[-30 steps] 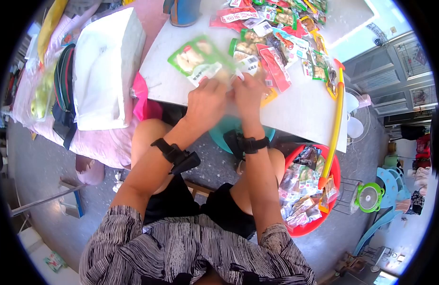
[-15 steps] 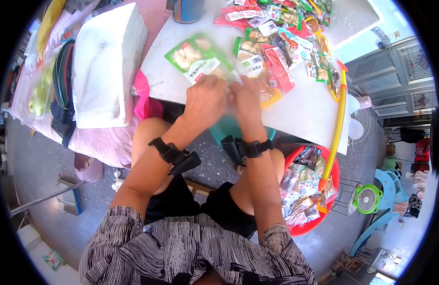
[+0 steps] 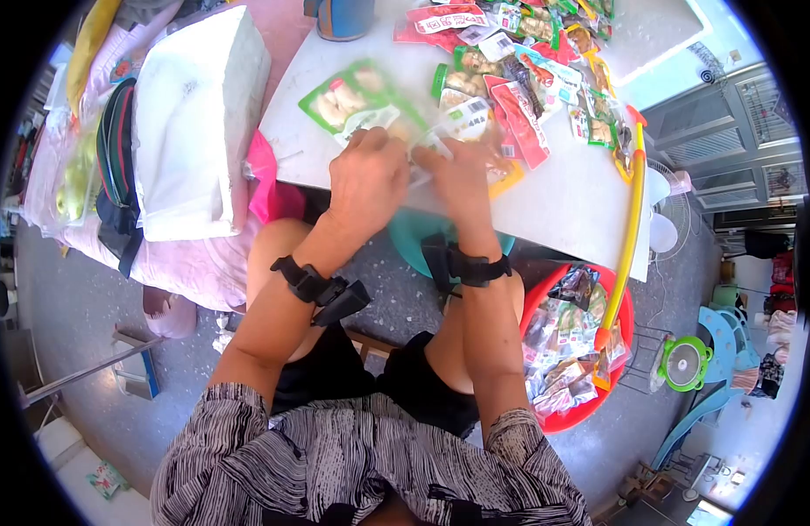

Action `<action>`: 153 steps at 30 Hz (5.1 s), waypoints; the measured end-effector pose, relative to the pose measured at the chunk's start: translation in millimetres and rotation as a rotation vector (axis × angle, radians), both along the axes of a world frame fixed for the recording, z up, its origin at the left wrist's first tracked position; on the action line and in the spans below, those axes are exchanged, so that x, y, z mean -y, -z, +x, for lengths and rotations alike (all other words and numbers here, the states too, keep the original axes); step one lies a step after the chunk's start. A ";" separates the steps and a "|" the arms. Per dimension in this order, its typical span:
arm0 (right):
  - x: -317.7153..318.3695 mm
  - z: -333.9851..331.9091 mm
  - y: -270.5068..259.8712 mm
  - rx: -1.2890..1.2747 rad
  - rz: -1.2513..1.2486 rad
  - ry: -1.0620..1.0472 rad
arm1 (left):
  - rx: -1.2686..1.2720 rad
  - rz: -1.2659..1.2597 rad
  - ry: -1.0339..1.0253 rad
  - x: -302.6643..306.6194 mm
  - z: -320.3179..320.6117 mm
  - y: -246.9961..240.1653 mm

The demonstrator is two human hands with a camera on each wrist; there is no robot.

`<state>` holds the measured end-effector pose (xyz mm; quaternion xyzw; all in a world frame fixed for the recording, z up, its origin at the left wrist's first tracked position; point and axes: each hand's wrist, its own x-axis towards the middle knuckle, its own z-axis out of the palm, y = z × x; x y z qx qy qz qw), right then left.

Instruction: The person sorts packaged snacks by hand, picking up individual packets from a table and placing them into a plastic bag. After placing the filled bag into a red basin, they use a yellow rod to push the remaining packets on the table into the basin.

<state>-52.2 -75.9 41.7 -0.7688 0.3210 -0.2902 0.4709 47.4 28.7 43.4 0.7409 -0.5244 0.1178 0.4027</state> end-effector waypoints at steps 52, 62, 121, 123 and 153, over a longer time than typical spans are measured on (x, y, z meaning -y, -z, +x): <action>11.4 -3.5 14.7 -0.029 -0.436 0.328 | 0.021 0.356 0.223 -8.6 11.4 0.1; 14.5 8.9 25.1 0.430 0.302 0.254 | 0.131 0.377 0.146 -4.0 6.1 1.4; -73.8 -434.4 245.5 0.046 0.462 0.612 | -0.188 0.344 0.407 -96.8 -28.0 41.7; -106.6 -401.4 141.5 0.176 0.712 0.590 | -0.211 0.317 0.411 -97.9 -30.8 37.8; -68.3 -84.9 -86.3 0.188 0.384 -0.316 | 0.131 0.269 -0.677 -208.1 152.2 4.6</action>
